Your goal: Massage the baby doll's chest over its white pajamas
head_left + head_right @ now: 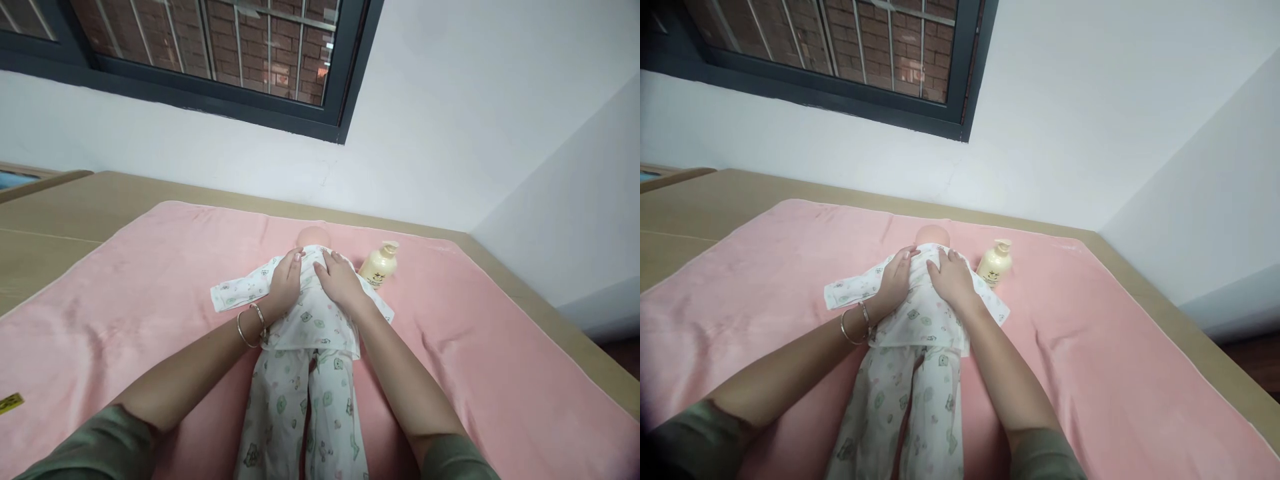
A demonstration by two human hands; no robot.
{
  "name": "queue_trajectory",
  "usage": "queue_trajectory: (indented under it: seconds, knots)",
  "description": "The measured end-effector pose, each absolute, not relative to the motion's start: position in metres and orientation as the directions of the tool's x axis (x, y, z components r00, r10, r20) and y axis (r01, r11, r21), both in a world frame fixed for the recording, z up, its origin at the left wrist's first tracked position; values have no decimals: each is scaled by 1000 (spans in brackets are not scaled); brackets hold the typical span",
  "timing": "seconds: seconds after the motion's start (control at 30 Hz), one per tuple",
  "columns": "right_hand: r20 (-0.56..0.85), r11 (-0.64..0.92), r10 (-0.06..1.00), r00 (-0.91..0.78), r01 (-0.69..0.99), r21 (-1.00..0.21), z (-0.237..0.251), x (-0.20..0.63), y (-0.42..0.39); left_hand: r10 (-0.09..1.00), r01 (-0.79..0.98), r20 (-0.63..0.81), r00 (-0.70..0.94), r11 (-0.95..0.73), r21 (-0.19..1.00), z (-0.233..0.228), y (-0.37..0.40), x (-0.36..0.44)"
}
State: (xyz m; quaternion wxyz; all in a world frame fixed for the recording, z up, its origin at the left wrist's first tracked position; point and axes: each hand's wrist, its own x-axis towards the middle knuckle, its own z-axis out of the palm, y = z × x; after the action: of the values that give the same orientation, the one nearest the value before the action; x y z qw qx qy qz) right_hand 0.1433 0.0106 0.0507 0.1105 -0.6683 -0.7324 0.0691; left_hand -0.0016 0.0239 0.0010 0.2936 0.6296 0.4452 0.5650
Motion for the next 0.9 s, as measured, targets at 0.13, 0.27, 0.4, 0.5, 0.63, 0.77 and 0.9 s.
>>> queue_trajectory:
  seconds: [0.13,0.27,0.4,0.5,0.63,0.77,0.9]
  knots:
    - [144,113,985,-97,987,-109,47,120,-12,891,249,453,-29,-432,867,0,25,-3]
    - [152,299,947,-282,949,-103,43,106,-25,885,329,465,21,-445,832,-1,27,-5]
    - [135,208,974,-180,951,-230,42,120,-7,843,468,527,102,-508,723,0,27,-3]
    - [103,94,992,-66,950,-299,42,136,10,832,585,541,119,-499,639,-2,26,0]
    - [81,29,997,-5,956,-291,43,143,15,845,764,512,152,-429,482,-5,27,2]
    - [61,34,998,-23,982,-186,50,129,-2,856,832,452,252,-430,351,-1,34,-3]
    - [52,118,992,-112,984,-133,56,116,-20,869,815,379,317,-454,359,7,41,-10]
